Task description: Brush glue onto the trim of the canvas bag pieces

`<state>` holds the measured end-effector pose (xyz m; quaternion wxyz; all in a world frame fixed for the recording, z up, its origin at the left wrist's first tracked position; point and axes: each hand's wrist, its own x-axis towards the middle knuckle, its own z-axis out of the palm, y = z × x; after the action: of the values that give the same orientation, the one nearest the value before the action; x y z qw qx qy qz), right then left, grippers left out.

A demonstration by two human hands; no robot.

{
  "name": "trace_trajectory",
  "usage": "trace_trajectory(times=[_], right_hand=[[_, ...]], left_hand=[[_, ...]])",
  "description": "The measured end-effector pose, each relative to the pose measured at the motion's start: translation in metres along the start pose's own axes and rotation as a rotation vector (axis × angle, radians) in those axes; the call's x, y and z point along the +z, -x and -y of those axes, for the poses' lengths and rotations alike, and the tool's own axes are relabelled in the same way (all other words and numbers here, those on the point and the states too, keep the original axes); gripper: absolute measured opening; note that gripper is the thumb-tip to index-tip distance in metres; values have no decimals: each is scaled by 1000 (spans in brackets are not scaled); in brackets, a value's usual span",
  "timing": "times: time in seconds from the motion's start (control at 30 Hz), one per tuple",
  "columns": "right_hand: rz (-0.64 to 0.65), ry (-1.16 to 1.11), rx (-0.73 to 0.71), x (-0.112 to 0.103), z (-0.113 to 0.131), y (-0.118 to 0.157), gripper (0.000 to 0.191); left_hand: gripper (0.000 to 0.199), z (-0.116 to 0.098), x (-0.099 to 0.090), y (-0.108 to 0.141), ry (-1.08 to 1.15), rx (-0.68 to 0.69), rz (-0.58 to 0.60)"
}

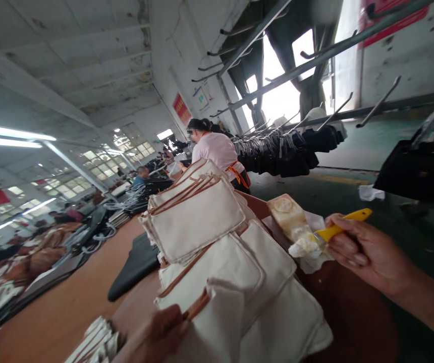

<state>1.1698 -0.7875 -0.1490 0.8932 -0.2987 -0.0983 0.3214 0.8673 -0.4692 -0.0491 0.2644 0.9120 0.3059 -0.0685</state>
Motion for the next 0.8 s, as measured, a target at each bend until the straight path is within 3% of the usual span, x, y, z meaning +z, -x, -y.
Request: trace_trajectory(times=[0.07,0.17,0.27,0.33,0.47,0.6,0.8], right_hand=[[-12,14,56,4,-15,0,27],[-20,18,109,14,-34,-1,36],[-9,-9,110,26,-45,-2,32],[23,-22,106,34,-50,-4,28],[51,-1,110,49,-63,-12,23],[41,90,100,60,-80,-22,25],[84,311,69,73,-97,-27,30]], left_hand=[[33,6,16,-14,-117,17,-32],[22,14,37,-29,-214,92,-189],[45,7,54,-39,-119,229,-246],[43,-5,65,-47,-67,274,-249],[26,-28,82,-68,-55,193,-303],[14,-33,90,-82,-11,69,-302],[15,-37,95,-66,194,142,-235]])
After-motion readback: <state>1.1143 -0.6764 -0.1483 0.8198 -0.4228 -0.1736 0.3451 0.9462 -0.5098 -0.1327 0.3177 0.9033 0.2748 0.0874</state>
